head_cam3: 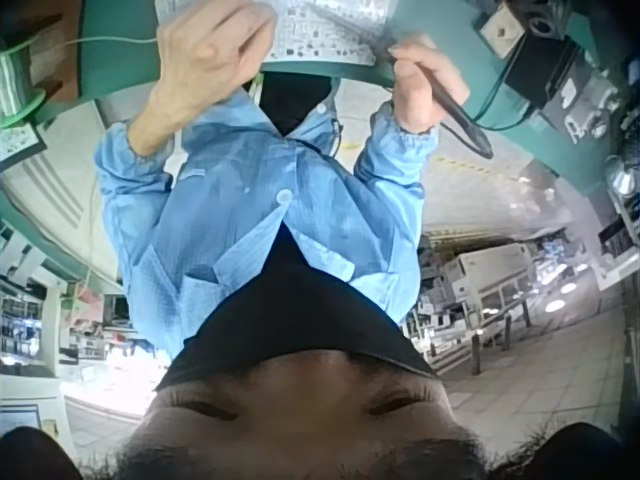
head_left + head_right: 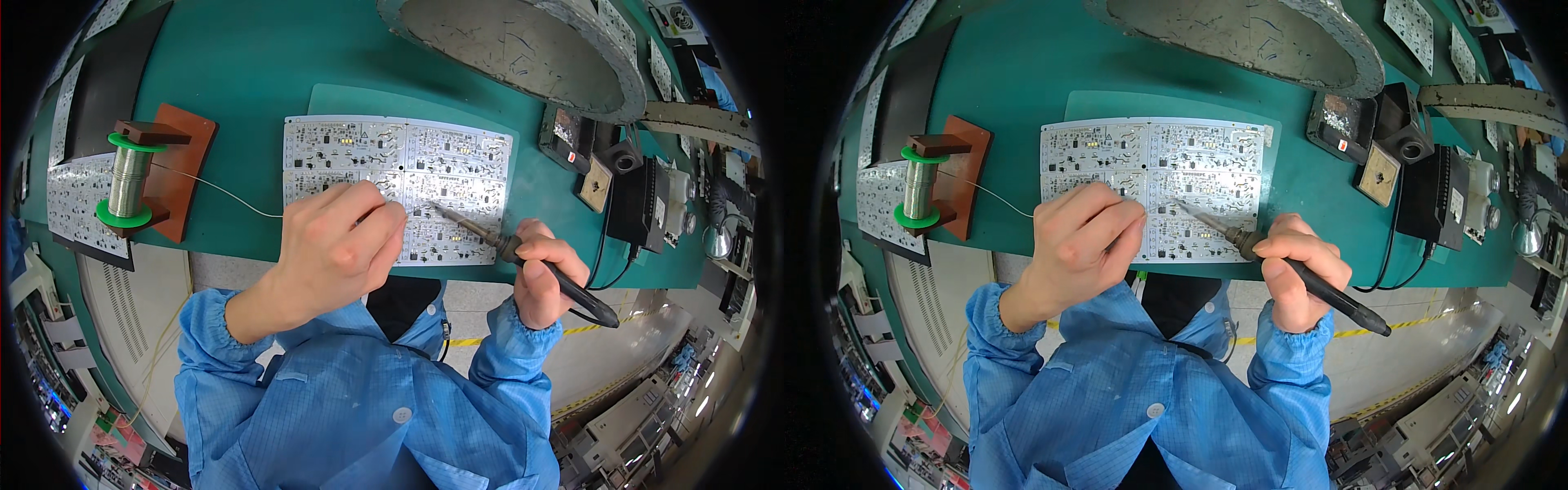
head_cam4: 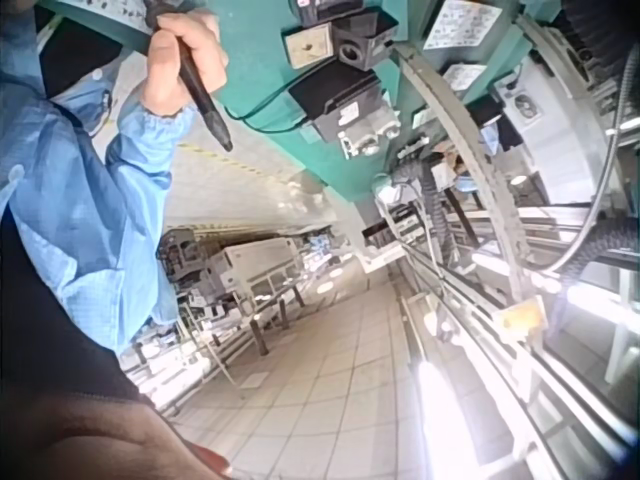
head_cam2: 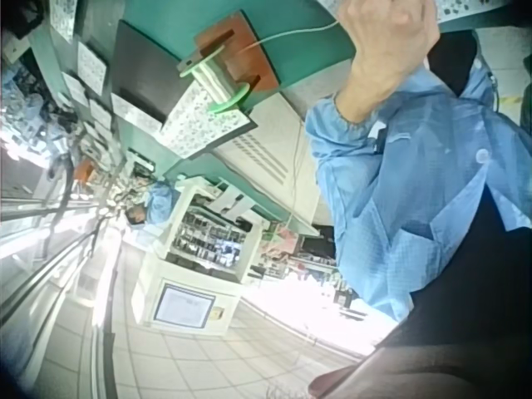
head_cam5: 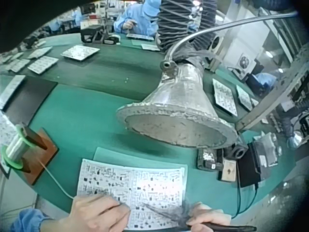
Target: Soldering components onto a printed circuit board at a manufacturing station.
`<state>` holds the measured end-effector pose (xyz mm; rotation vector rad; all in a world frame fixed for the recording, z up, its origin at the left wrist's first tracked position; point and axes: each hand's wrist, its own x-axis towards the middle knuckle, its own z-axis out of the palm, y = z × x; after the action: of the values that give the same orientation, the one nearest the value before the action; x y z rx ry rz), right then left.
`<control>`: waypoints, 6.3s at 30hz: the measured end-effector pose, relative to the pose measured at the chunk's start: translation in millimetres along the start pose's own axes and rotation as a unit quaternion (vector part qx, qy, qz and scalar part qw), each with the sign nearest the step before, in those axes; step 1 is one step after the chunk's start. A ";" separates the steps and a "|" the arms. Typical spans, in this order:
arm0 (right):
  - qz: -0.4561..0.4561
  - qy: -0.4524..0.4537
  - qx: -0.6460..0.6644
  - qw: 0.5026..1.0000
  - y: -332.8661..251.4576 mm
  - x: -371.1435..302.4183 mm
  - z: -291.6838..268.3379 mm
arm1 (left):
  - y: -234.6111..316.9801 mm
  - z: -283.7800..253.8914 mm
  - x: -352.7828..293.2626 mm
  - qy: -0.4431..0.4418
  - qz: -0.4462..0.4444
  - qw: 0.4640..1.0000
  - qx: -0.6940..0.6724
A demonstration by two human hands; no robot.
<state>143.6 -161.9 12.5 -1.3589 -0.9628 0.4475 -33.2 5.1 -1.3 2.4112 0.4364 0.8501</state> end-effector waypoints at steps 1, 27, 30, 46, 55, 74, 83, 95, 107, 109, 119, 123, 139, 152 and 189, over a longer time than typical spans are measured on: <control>0.000 0.000 0.000 1.000 0.3 0.4 0.0 | 0.0 0.2 0.2 -0.001 -0.001 1.000 0.002; -0.008 0.018 0.004 1.000 -0.6 2.4 -0.7 | -6.4 -39.3 4.2 0.009 -0.107 0.994 -0.009; -0.001 0.037 0.012 0.999 -1.9 -5.5 -9.4 | -18.8 -48.8 -1.2 0.024 -0.140 0.990 -0.009; 0.025 0.067 -0.394 0.916 34.6 -4.0 -39.1 | -64.5 -48.7 -31.5 0.125 -0.182 0.975 -0.030; -0.020 0.113 -0.329 0.937 29.4 -2.5 -26.5 | -67.3 -43.6 -36.6 0.162 -0.185 0.965 -0.093; -0.011 0.130 -0.210 0.969 31.3 -12.7 31.1 | -66.0 -54.8 -36.7 0.121 -0.191 0.966 -0.129; 0.000 0.128 -0.220 0.967 30.5 -13.4 33.0 | -73.3 -52.5 -40.7 0.140 -0.110 0.978 -0.109; -0.067 0.132 -0.289 0.946 25.3 -20.5 31.7 | -42.2 -50.4 -45.7 0.136 -0.178 0.972 -0.067; -0.006 0.127 -0.246 0.961 28.6 -14.0 35.9 | -39.5 -50.2 -43.5 0.060 -0.243 0.966 -0.059; 0.025 0.145 -0.223 0.964 25.8 -15.9 37.8 | -31.8 -47.7 -38.2 0.046 -0.219 0.975 -0.012; -0.103 0.227 0.027 0.968 19.1 -16.1 51.1 | -22.8 -58.2 -42.7 0.191 0.018 0.962 -0.193; -0.103 0.206 0.009 0.973 25.9 -21.4 48.8 | -27.7 -63.5 -35.5 0.135 0.087 0.981 -0.107; 0.067 0.124 -0.176 0.974 -2.4 -52.6 21.0 | -5.5 -67.2 -33.2 0.126 0.146 0.977 -0.087; 0.076 0.252 0.203 0.943 8.8 -48.5 15.6 | 19.7 -76.5 0.9 0.102 0.161 0.981 0.033; -0.226 0.113 -0.216 0.943 -10.9 -17.4 40.0 | 11.3 -50.4 3.1 0.244 0.055 0.967 -0.052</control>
<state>99.6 -153.0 14.3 -1.4782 -1.1797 -0.2823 -62.5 16.8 39.8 2.1319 0.4266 1.4870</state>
